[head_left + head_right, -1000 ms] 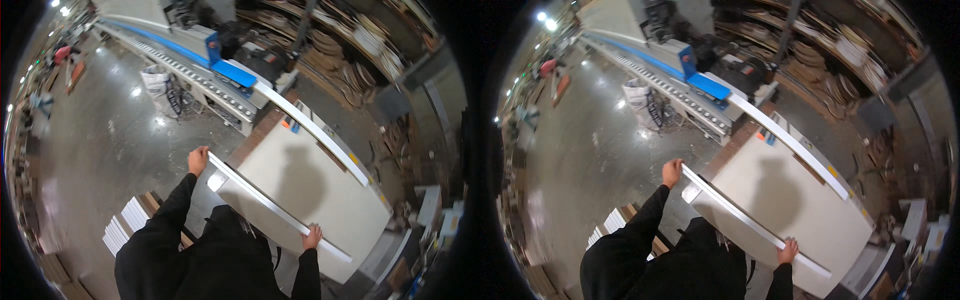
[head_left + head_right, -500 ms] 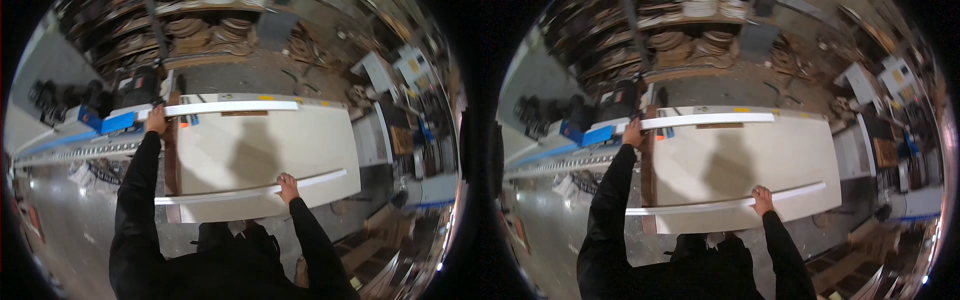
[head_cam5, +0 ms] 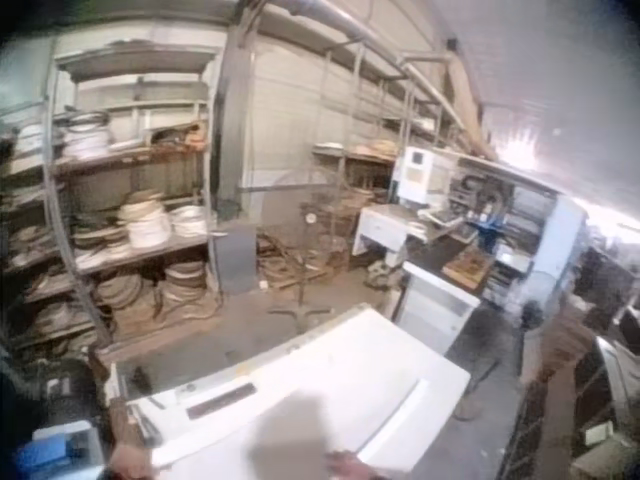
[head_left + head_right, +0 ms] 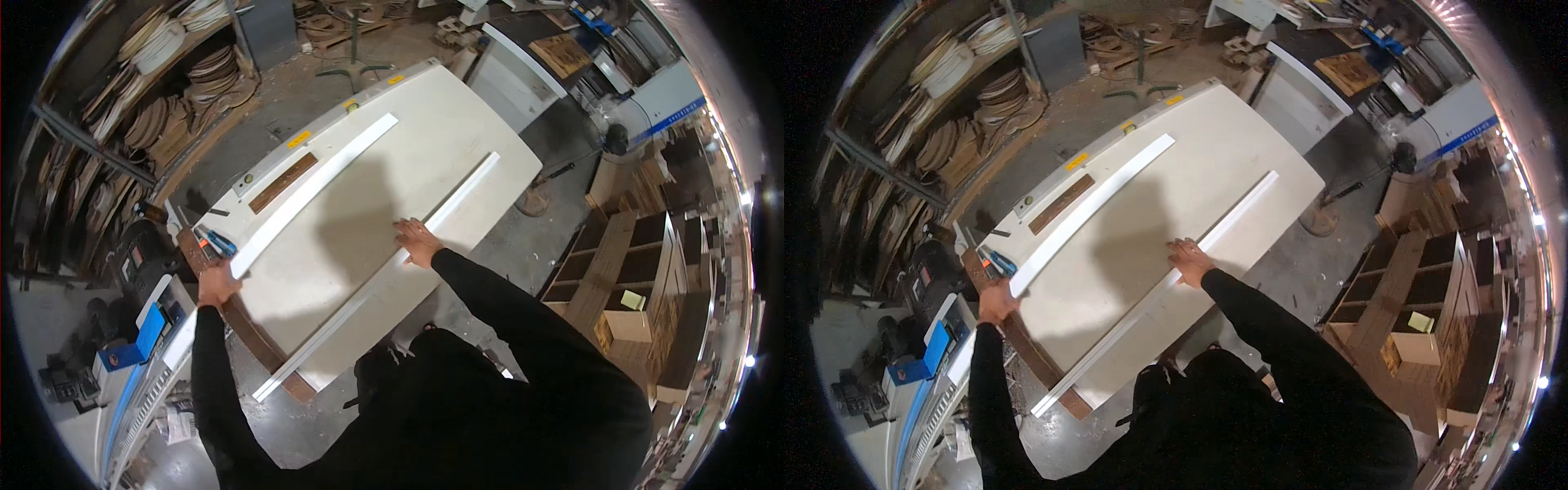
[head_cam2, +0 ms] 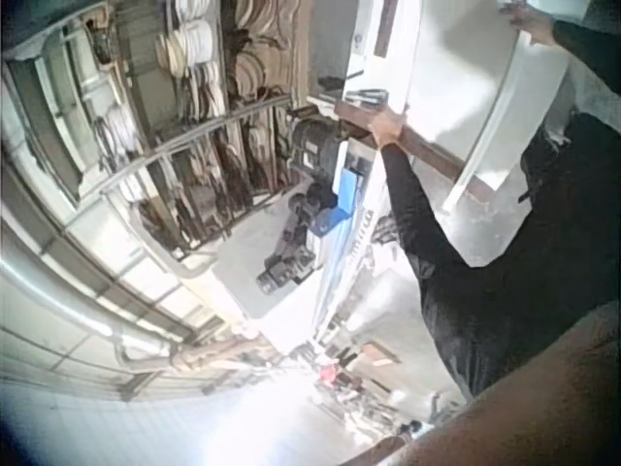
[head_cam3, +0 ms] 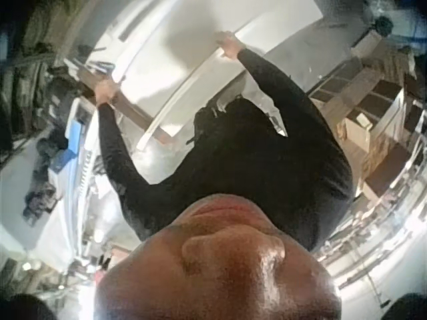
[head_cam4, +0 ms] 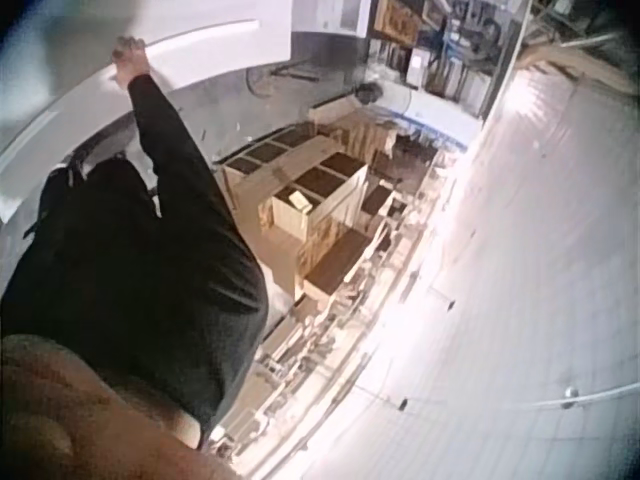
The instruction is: Inspecting and sorting white linear furniture components at a workstation.
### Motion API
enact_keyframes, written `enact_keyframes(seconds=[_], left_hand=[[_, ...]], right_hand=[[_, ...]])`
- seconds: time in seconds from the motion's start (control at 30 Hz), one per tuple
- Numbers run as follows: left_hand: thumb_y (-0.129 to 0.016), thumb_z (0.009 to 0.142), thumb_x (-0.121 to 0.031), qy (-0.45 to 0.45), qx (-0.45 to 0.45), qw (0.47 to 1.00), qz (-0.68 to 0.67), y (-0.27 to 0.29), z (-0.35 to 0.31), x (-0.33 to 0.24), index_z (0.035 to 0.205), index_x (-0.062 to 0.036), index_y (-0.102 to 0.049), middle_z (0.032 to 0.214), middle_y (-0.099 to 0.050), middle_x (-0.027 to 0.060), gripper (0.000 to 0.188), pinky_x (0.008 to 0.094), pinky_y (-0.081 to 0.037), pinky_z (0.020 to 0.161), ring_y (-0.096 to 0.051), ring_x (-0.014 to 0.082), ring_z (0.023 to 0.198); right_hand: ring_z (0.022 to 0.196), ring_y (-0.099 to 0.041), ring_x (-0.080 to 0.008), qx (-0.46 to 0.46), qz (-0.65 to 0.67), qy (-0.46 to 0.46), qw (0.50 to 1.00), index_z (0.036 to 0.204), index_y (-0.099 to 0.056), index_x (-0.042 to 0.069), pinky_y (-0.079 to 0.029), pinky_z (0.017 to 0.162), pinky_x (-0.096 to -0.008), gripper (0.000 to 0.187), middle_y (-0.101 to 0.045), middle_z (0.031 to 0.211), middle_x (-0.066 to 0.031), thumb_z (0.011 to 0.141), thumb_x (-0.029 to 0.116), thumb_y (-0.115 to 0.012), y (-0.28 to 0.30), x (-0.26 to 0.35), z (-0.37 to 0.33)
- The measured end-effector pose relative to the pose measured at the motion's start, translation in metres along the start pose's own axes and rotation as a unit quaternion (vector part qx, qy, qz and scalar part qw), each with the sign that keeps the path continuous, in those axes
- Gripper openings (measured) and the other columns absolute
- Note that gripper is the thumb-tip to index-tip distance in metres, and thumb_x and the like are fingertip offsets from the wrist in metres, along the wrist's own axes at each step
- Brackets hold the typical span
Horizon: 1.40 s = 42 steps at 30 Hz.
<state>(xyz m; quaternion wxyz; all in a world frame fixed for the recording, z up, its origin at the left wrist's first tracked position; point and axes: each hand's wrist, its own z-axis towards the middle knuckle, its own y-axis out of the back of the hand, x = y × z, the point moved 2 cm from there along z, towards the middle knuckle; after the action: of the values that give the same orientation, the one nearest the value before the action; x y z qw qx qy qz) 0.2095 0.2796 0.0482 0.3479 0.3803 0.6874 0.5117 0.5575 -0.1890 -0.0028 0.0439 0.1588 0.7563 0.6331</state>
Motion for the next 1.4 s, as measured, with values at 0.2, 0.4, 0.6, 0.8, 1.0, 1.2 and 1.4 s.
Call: enact_keyframes(seconds=[0.2,0.4,0.6,0.8,1.0,1.2,1.4], left_hand=[[-0.084,0.074,-0.03,-0.005,-0.056,0.978,-0.201,-0.037,-0.002,-0.126,0.117,-0.01,-0.069,0.101,-0.075,0.0208,0.05,0.0516,-0.059,0.081,-0.073,0.043,0.091],[-0.07,0.096,-0.05,-0.076,-0.118,0.969,-0.206,-0.099,-0.019,-0.2,0.112,-0.0041,-0.075,0.108,-0.076,0.0184,0.049,0.0493,-0.058,0.081,-0.072,0.0406,0.093],[-0.063,0.103,-0.037,-0.102,-0.101,0.954,-0.264,-0.097,-0.052,-0.254,0.113,-0.0063,-0.075,0.109,-0.075,0.0177,0.034,0.0487,-0.057,0.081,-0.071,0.0411,0.094],[-0.062,0.103,-0.033,-0.045,-0.087,0.958,-0.268,-0.09,-0.081,-0.284,0.128,-0.0049,-0.067,0.116,-0.071,0.0193,0.038,0.051,-0.047,0.103,-0.065,0.0418,0.108],[-0.079,0.088,-0.042,0.027,-0.159,0.974,-0.158,-0.096,-0.116,-0.304,0.138,-0.0025,-0.057,0.128,-0.064,0.0191,0.068,0.054,-0.037,0.116,-0.056,0.0406,0.124],[-0.08,0.084,-0.04,0.109,-0.165,0.971,-0.138,-0.112,-0.128,-0.32,0.136,-0.0049,-0.056,0.134,-0.06,0.0165,0.068,0.0533,-0.033,0.121,-0.052,0.0374,0.132],[-0.076,0.083,-0.033,0.243,-0.198,0.949,-0.037,-0.138,-0.102,-0.349,0.121,-0.0092,-0.057,0.126,-0.059,0.0159,0.049,0.0541,-0.034,0.122,-0.053,0.0374,0.133]], right_hand=[[0.159,-0.019,-0.0374,0.004,-0.014,-0.003,1.0,0.157,-0.047,0.016,-0.015,0.131,-0.0521,0.095,-0.026,0.17,-0.0157,0.076,0.044,-0.088,-0.002,0.004,-0.001],[0.162,-0.004,-0.0419,0.022,-0.062,-0.03,0.997,0.17,-0.016,0.02,-0.009,0.131,-0.0545,0.118,-0.005,0.177,-0.0155,0.08,0.054,-0.083,0.001,0.01,-0.002],[0.163,-0.005,-0.0413,-0.03,-0.046,-0.02,0.998,0.171,-0.013,0.022,-0.008,0.131,-0.0561,0.119,-0.004,0.178,-0.0139,0.08,0.053,-0.083,-0.004,0.002,-0.01],[0.153,-0.033,-0.0356,-0.078,0.061,0.001,0.995,0.152,-0.051,0.02,-0.017,0.13,-0.0556,0.085,-0.048,0.155,-0.0097,0.077,0.032,-0.088,-0.019,-0.015,-0.01],[0.146,-0.04,-0.04,-0.134,0.123,0.081,0.98,0.145,-0.056,0.014,-0.031,0.125,-0.0529,0.086,-0.052,0.151,-0.0137,0.07,0.035,-0.092,-0.002,-0.057,-0.008],[0.154,-0.029,-0.0413,-0.112,0.165,-0.031,0.979,0.155,-0.048,0.01,-0.024,0.126,-0.0573,0.07,-0.038,0.164,-0.0209,0.092,0.027,-0.074,-0.021,-0.228,-0.041],[0.153,-0.032,-0.0425,-0.259,0.151,-0.255,0.919,0.161,-0.035,0.002,-0.028,0.125,-0.0548,0.108,-0.036,0.165,-0.0229,0.088,0.076,-0.065,-0.07,-0.467,-0.015]])
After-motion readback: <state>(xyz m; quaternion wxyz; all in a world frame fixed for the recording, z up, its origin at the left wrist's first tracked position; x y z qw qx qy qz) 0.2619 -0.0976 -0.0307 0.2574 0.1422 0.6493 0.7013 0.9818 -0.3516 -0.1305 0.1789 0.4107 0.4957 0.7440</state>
